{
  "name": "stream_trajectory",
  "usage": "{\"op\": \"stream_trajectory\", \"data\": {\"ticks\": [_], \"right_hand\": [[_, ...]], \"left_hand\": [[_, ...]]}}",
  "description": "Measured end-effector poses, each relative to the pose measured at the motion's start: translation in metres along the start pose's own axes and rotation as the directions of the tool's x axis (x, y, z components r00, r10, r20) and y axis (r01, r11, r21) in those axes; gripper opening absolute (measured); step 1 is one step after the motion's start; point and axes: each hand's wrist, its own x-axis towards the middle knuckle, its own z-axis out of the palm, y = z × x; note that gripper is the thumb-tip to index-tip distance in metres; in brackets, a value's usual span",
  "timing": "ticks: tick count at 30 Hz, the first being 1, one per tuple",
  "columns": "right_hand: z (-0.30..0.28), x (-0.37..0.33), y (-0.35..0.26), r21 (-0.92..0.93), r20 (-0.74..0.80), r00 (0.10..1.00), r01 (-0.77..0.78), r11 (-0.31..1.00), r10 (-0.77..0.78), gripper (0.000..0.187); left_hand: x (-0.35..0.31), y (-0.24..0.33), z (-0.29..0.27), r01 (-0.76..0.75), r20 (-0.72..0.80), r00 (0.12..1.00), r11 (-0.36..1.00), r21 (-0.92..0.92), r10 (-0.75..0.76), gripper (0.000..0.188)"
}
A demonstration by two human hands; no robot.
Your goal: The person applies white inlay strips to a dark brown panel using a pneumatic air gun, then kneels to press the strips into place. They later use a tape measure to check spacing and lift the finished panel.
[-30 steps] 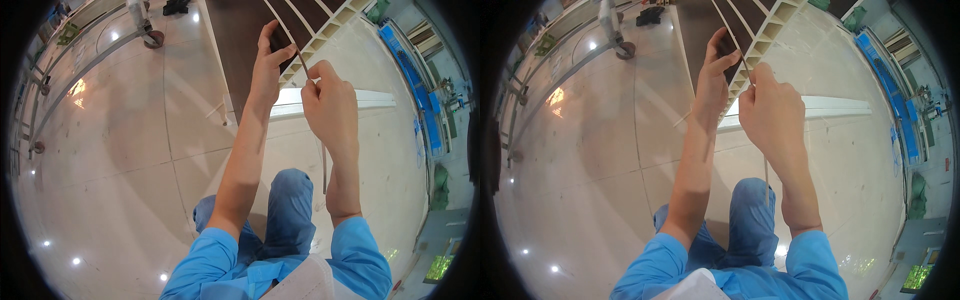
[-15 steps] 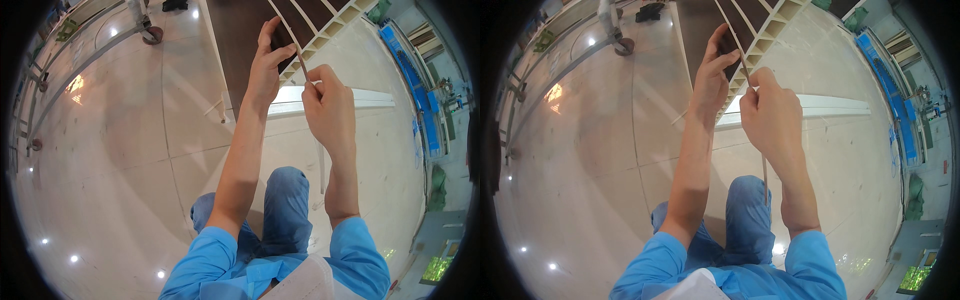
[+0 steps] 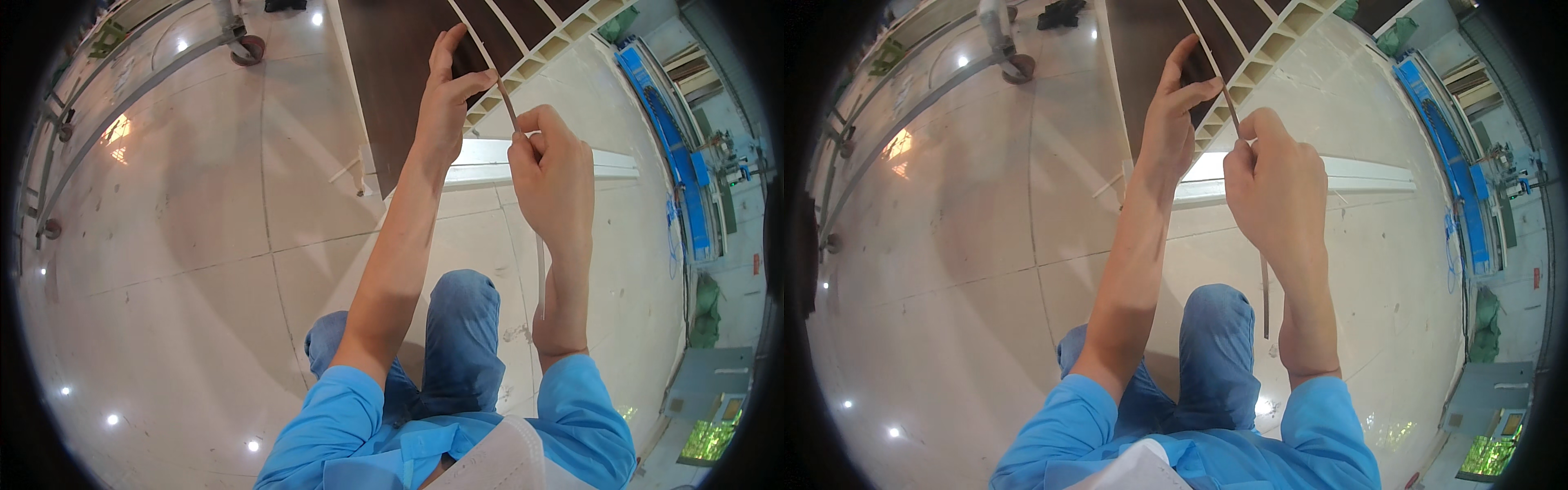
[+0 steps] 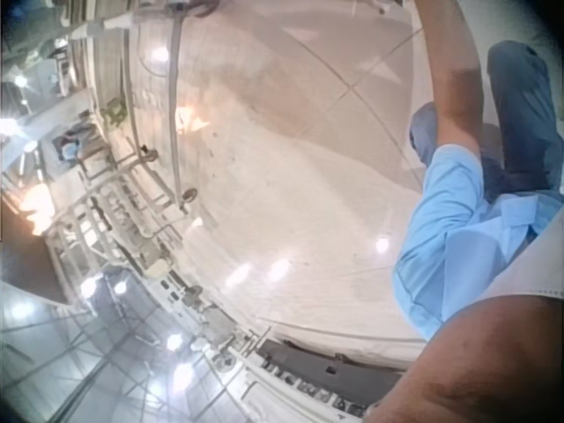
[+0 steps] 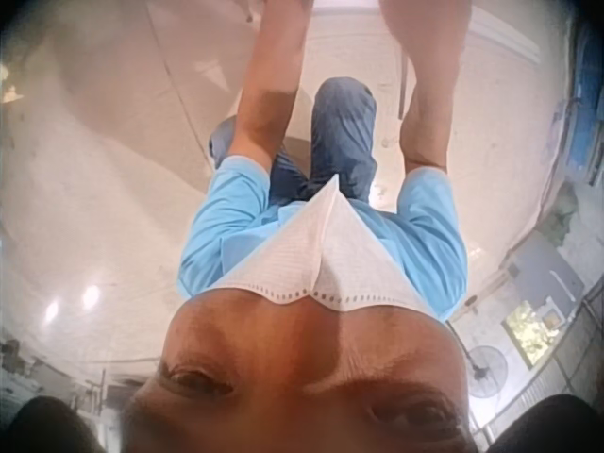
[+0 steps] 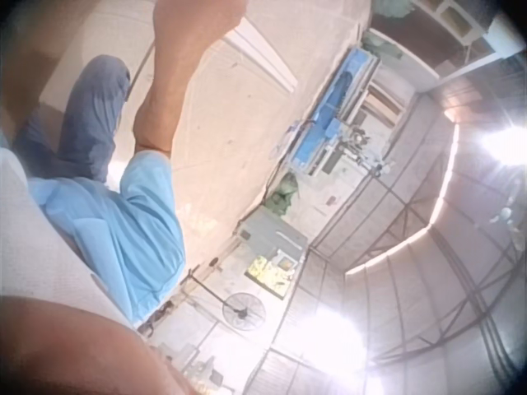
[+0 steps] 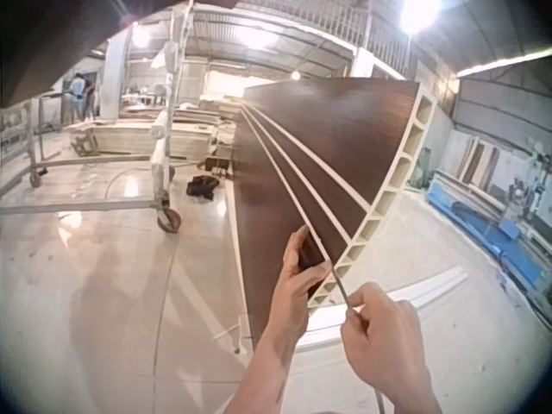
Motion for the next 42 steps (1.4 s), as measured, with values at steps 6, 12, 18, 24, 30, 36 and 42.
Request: {"op": "stream_trajectory", "data": {"ticks": [6, 12, 18, 24, 30, 36, 42], "right_hand": [[-0.004, 0.01, 0.0, 0.061, 0.034, 0.999, -0.033, 0.998, 0.031, 0.005], [-0.001, 0.01, 0.004, 0.091, 0.015, 1.0, 0.013, 0.996, -0.014, 0.004], [-0.001, 0.014, 0.007, 0.131, 0.035, 0.999, 0.005, 0.991, -0.01, 0.004], [-0.002, 0.018, 0.006, 0.135, 0.061, 0.998, -0.018, 0.991, 0.01, 0.004], [-0.001, 0.02, 0.01, 0.098, 0.055, 0.997, 0.04, 0.994, -0.045, 0.007], [-0.001, 0.027, 0.011, 0.137, 0.117, 0.992, -0.065, 0.988, 0.049, 0.007], [-0.001, 0.035, 0.008, 0.056, 0.119, 0.99, -0.078, 0.995, 0.07, 0.008]], "left_hand": [[0.006, 0.0, 0.005, -0.002, 0.014, 1.0, 1.0, -0.009, 0.002, 0.075], [0.005, -0.003, 0.005, -0.01, -0.006, 1.0, 1.0, -0.017, 0.01, 0.073], [0.007, -0.006, 0.003, -0.021, -0.002, 1.0, 1.0, -0.01, 0.021, 0.072], [0.012, -0.01, 0.003, -0.069, -0.037, 0.997, 0.998, -0.005, 0.069, 0.069], [0.012, -0.011, 0.004, -0.069, -0.049, 0.996, 0.998, -0.001, 0.068, 0.07], [0.01, -0.012, 0.009, -0.097, -0.116, 0.988, 0.992, 0.079, 0.105, 0.065], [0.014, -0.014, 0.012, -0.138, -0.161, 0.969, 0.953, 0.269, 0.186, 0.061]]}}
